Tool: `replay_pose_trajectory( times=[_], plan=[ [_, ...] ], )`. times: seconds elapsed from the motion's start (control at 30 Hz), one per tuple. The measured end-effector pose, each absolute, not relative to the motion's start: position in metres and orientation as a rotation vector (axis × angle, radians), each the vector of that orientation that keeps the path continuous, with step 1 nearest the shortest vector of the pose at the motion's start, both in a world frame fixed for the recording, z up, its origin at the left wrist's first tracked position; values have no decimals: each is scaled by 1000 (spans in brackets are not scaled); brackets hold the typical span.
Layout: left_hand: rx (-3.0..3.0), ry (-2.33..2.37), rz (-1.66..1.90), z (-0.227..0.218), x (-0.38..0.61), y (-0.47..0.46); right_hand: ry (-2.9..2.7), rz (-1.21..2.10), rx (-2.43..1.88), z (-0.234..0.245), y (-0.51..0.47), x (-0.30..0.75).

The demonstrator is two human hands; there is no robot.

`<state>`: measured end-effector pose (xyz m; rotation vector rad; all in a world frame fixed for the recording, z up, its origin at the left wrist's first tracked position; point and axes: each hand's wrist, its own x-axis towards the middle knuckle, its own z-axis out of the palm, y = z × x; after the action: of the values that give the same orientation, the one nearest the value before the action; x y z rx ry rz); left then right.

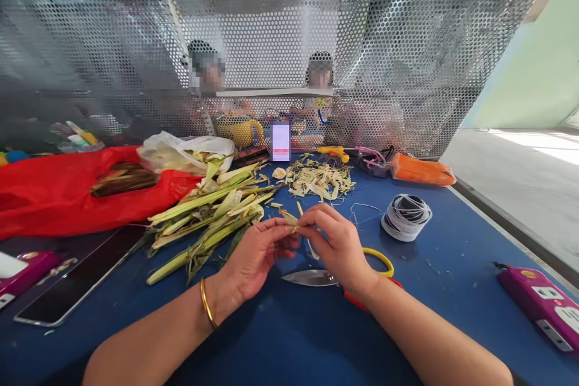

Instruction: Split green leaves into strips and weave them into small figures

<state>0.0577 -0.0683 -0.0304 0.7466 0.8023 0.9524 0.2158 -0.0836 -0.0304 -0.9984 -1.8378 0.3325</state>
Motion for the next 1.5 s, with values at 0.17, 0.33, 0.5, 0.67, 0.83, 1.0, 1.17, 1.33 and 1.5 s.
replay_pose_trajectory(
  times=[0.17,0.33,0.5,0.67,0.83,1.0,1.17,1.33,1.5],
  plan=[
    [840,816,1038,-30,60,-68,-1776,445,-1064,-32,-85,216],
    [972,835,1110,-32,60,-70,-1622,572,-1208,-28,-86,213],
    [1090,915,1100,-31,60,-70,-1480,709,-1184,-29,-84,211],
    [1322,1018,1078,-29,55,-64,-1551,867,-1242,-29,-81,214],
    [1215,1003,1132,-31,56,-62,-1420,1010,-1262,-27,-82,212],
    [993,942,1094,-34,62,-68,-1303,948,-1235,-29,-88,204],
    [866,928,1068,-35,64,-72,-1367,879,-1209,-36,-92,200],
    [847,938,1078,-35,64,-74,-1508,718,-1281,-36,-91,199],
    [723,958,1112,-36,61,-65,-2052,507,-1473,1,-96,227]
  ],
)
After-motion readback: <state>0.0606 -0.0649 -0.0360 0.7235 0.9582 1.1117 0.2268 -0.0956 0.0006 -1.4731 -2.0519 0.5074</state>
